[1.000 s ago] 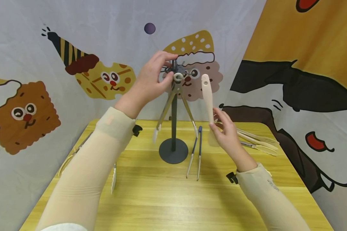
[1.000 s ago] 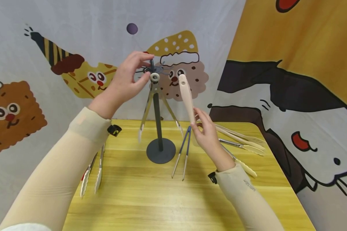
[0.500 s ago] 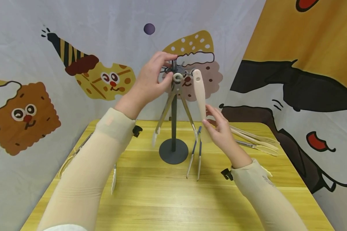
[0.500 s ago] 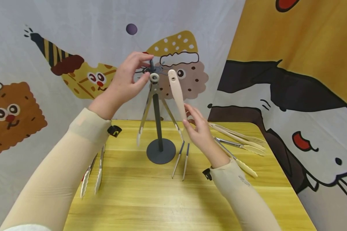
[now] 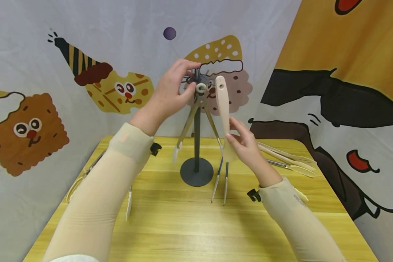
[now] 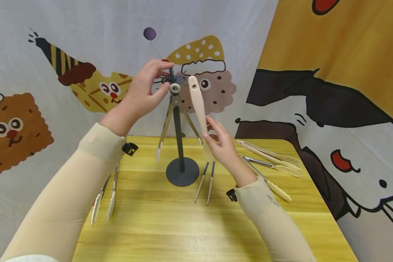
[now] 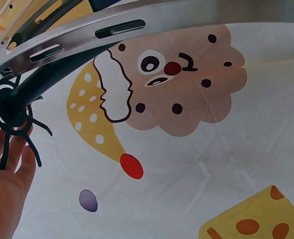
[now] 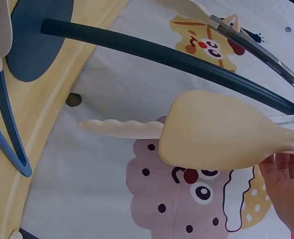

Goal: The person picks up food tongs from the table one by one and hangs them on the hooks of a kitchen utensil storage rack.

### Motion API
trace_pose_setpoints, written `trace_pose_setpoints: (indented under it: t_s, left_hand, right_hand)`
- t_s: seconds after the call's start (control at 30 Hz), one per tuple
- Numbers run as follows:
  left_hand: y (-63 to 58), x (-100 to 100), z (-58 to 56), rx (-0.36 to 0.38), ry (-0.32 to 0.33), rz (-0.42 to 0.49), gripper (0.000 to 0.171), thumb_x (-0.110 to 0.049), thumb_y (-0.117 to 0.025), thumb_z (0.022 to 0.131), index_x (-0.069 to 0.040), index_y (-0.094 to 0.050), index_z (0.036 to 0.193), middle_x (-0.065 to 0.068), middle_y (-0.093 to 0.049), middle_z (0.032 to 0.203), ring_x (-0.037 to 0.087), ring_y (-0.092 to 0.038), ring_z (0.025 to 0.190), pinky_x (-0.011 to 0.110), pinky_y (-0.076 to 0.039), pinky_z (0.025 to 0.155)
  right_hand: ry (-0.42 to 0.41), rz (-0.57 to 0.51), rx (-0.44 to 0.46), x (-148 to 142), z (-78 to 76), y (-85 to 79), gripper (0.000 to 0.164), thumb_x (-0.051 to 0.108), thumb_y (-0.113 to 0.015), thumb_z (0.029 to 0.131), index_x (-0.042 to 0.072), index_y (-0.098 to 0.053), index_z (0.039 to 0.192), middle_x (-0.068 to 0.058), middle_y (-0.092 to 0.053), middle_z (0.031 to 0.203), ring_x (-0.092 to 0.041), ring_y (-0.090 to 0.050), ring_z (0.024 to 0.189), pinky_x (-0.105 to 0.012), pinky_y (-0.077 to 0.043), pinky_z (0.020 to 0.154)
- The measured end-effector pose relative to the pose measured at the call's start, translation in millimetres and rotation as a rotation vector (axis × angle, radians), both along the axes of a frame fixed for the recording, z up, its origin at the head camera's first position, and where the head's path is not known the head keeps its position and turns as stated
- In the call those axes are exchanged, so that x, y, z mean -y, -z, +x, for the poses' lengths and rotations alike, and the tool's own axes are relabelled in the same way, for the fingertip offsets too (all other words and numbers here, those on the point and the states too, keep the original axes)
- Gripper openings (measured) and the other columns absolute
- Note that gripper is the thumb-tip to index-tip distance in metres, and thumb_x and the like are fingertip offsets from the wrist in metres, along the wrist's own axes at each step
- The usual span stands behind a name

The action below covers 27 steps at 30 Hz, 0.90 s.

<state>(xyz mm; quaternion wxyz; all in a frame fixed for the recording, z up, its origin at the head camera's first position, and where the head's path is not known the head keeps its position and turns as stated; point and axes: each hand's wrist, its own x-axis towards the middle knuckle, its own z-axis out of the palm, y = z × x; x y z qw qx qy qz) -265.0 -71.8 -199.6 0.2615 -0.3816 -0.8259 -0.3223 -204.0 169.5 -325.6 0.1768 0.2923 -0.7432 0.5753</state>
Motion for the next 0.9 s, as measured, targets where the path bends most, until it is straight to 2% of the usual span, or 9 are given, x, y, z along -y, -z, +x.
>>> trace_pose_setpoints:
  t_s: [0.5,0.73,0.9]
  left_hand:
    - [1.1,0,2.1,0.023,0.004,0.004,0.042,-0.012,-0.051,0.095,-0.008,-0.046,0.136,0.006,-0.047,0.132,0.013,-0.052,0.114,0.029,-0.043,0.096]
    - [0.8,1,1.9,0.023,0.004,0.01,0.042,-0.012,-0.05,0.095,-0.011,-0.046,0.136,0.005,-0.048,0.131,0.013,-0.052,0.114,0.03,-0.042,0.098]
    - [1.0,1,1.4,0.02,0.004,0.01,0.042,-0.013,-0.05,0.095,-0.011,-0.046,0.136,0.005,-0.048,0.131,0.013,-0.052,0.114,0.029,-0.042,0.098]
  right_hand:
    - [-0.036,0.037,0.056,-2,-4.7,2.4,0.051,-0.009,-0.048,0.093,-0.006,-0.036,0.142,-0.026,-0.048,0.129,-0.007,-0.051,0.111,-0.015,-0.05,0.081]
    - [-0.107,0.018,0.078,-3,-7.7,2.6,0.05,-0.006,-0.047,0.094,-0.006,-0.034,0.143,-0.028,-0.048,0.13,-0.008,-0.053,0.112,-0.017,-0.05,0.085]
    - [-0.12,0.024,0.105,-3,-11.1,3.1,0.051,-0.005,-0.047,0.095,-0.004,-0.034,0.144,-0.027,-0.047,0.133,-0.009,-0.053,0.114,-0.018,-0.05,0.087]
